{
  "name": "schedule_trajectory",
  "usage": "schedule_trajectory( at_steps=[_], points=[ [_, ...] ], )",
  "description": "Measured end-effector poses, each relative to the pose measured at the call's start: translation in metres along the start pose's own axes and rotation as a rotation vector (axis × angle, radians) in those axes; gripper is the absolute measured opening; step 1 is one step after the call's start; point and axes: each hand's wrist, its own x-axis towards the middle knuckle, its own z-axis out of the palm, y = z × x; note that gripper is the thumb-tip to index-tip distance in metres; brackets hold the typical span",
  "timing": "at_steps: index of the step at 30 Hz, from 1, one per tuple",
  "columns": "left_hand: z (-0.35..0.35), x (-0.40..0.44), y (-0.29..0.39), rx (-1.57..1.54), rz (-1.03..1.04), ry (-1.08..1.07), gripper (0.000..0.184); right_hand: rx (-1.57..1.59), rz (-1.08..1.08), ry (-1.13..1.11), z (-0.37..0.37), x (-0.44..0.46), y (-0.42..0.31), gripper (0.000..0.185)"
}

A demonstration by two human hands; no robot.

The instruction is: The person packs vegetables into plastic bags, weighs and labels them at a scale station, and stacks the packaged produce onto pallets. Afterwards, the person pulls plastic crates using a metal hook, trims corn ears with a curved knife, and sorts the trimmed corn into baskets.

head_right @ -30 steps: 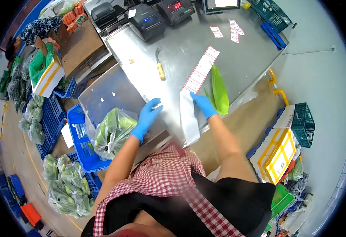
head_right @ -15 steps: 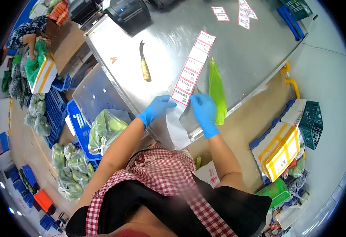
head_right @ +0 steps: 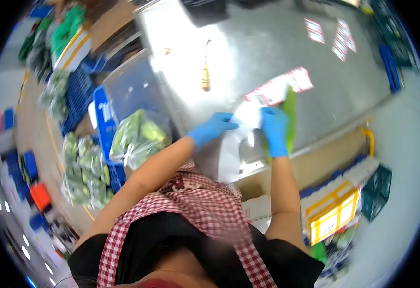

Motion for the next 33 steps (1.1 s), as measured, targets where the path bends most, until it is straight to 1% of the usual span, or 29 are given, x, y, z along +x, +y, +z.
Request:
schedule_trajectory(
  at_steps=[1,2,3,5,6,7,8,9,10,11,12,13,15,16,17,18,19,20,21,22,23,24,25,26,28,29,31,32,33],
  points=[
    [0.0,-0.002,-0.003,0.013,0.034,0.031,0.027,0.159,-0.03,0.124,-0.005,0.004,0.003,0.021],
    [-0.001,-0.006,-0.003,0.079,0.031,0.056,0.029,0.293,0.012,0.316,-0.006,0.0,-0.018,0.019],
    [-0.001,-0.01,-0.006,0.156,0.086,0.097,0.031,0.428,0.062,0.513,-0.01,-0.003,-0.046,0.018],
    [0.002,-0.033,0.002,0.233,0.182,0.159,0.038,0.411,-0.149,0.494,0.004,-0.013,-0.095,0.015],
    [0.006,-0.045,-0.004,0.303,0.309,0.347,0.039,0.404,-0.252,0.498,0.016,-0.022,-0.113,0.013],
    [0.011,-0.058,-0.006,0.374,0.433,0.533,0.041,0.426,-0.302,0.297,0.037,-0.027,-0.126,0.012],
    [0.008,-0.073,-0.012,0.437,0.475,0.602,0.041,0.365,-0.416,0.102,0.063,-0.04,-0.142,0.011],
    [0.0,-0.097,-0.014,0.5,0.514,0.674,0.04,0.218,-0.664,0.021,0.092,-0.053,-0.161,0.01],
    [-0.01,-0.12,-0.018,0.567,0.551,0.751,0.04,0.219,-0.685,-0.078,0.127,-0.064,-0.172,0.01],
    [-0.024,-0.127,-0.048,0.526,0.515,0.685,0.036,0.171,-0.686,-0.213,0.164,-0.066,-0.174,0.011],
    [-0.039,-0.135,-0.08,0.482,0.479,0.624,0.033,-0.001,-0.736,-0.185,0.199,-0.073,-0.176,0.018],
    [-0.048,-0.166,-0.091,0.403,0.442,0.673,0.029,-0.15,-0.738,-0.185,0.235,-0.07,-0.169,0.025],
    [-0.059,-0.237,-0.111,0.259,0.385,0.799,0.021,-0.417,-0.819,-0.235,0.295,-0.064,-0.153,0.026],
    [-0.065,-0.259,-0.138,0.272,0.326,0.907,0.018,-0.551,-0.848,-0.238,0.309,-0.069,-0.152,0.029],
    [-0.07,-0.281,-0.171,0.195,0.304,1.005,0.019,-0.719,-0.847,-0.308,0.327,-0.069,-0.142,0.031],
    [-0.072,-0.303,-0.204,0.05,0.205,1.078,0.021,-0.765,-0.677,-0.392,0.347,-0.069,-0.129,0.029],
    [-0.074,-0.331,-0.224,0.043,0.151,1.173,0.022,-0.744,-0.689,-0.394,0.364,-0.068,-0.111,0.028],
    [-0.07,-0.36,-0.244,0.033,0.09,1.258,0.023,-0.628,-0.714,-0.461,0.378,-0.069,-0.096,0.027],
    [-0.062,-0.385,-0.266,-0.062,0.005,1.352,0.025,-0.489,-0.655,-0.543,0.399,-0.054,-0.072,0.025],
    [-0.053,-0.406,-0.29,-0.158,-0.071,1.438,0.027,-0.147,-0.321,-0.646,0.396,-0.061,-0.076,0.026],
    [-0.042,-0.427,-0.314,-0.241,-0.119,1.511,0.027,0.011,-0.485,-0.376,0.389,-0.089,-0.094,0.03],
    [-0.028,-0.446,-0.344,-0.327,-0.161,1.576,0.026,0.004,-0.596,-0.313,0.392,-0.087,-0.088,0.038],
    [-0.013,-0.448,-0.4,-0.383,-0.221,1.702,0.026,-0.117,-0.744,-0.322,0.365,-0.131,-0.124,0.039],
    [0.006,-0.451,-0.447,-0.438,-0.287,1.814,0.027,-0.076,-0.884,-0.518,0.372,-0.139,-0.117,0.047],
    [0.036,-0.477,-0.472,-0.677,-0.529,1.671,0.024,-0.387,-1.177,-0.685,0.381,-0.174,-0.107,0.048],
    [0.048,-0.483,-0.501,-0.489,-0.558,1.61,0.023,-0.549,-1.323,-0.752,0.389,-0.189,-0.109,0.048],
    [0.064,-0.465,-0.582,-0.126,-0.608,1.461,0.021,-0.589,-1.033,-0.665,0.405,-0.208,-0.12,0.046],
    [0.065,-0.45,-0.609,-0.017,-0.595,1.378,0.022,-0.617,-1.122,-0.514,0.415,-0.213,-0.119,0.043],
    [0.062,-0.445,-0.629,0.096,-0.582,1.285,0.022,-0.535,-1.151,-0.551,0.43,-0.21,-0.113,0.037]
  ],
)
